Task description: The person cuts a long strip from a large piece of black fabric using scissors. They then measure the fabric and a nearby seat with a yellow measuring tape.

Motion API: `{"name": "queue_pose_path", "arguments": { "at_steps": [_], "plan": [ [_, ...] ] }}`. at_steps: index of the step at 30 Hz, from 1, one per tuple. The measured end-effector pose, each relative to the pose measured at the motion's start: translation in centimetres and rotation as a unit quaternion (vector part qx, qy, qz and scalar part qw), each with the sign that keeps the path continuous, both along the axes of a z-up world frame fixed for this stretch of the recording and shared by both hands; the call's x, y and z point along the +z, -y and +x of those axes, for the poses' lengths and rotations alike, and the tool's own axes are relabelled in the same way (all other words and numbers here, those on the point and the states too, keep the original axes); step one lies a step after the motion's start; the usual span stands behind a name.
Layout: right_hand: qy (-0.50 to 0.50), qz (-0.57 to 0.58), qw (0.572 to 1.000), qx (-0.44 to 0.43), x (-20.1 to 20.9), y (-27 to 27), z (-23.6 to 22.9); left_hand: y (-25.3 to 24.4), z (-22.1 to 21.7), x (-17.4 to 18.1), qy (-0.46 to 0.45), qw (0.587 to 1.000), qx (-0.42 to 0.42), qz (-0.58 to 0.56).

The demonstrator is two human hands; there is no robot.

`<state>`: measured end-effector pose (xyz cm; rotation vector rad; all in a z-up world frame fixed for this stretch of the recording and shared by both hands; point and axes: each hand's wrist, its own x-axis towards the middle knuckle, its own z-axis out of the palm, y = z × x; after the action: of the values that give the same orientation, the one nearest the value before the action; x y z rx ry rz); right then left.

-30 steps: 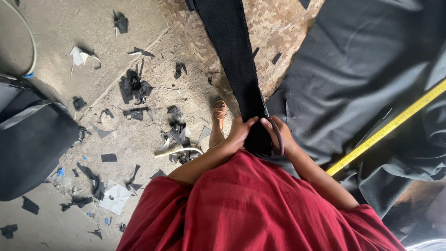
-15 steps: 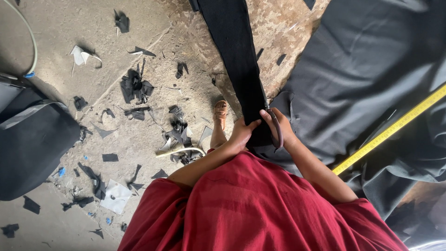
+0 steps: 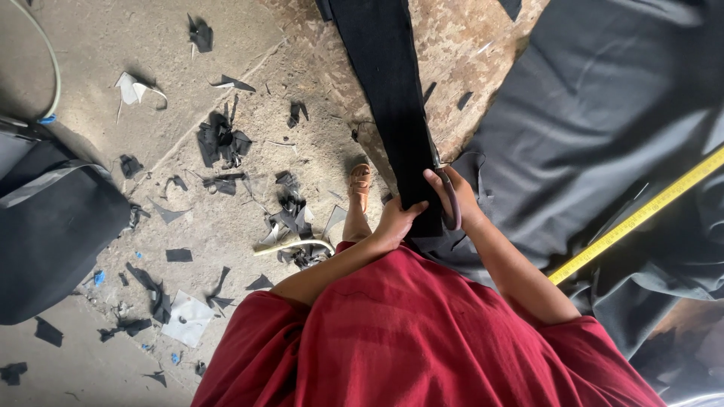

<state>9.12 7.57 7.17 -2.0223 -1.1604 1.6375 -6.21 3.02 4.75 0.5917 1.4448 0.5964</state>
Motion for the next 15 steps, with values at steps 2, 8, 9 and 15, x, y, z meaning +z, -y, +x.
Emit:
{"name": "queue_pose_path", "arguments": {
  "at_steps": [2,8,9,15],
  "plan": [
    [0.018,-0.04,0.999,0.032,0.9,-0.9,-0.3,-0.1,0.0,0.9,-0.004,1.0,-0.007,0.006],
    [0.037,-0.027,0.998,0.04,1.9,-2.7,-1.5,1.3,-0.1,-1.1,-0.046,0.998,-0.049,0.021],
    [0.036,-0.027,0.998,0.04,1.5,-2.5,-1.5,1.2,-0.3,-0.9,-0.046,0.998,-0.048,0.021],
    [0.022,-0.019,1.0,0.002,0.5,-2.2,-1.9,0.4,-1.2,-0.2,-0.037,0.998,-0.057,0.012]
  ]
}}
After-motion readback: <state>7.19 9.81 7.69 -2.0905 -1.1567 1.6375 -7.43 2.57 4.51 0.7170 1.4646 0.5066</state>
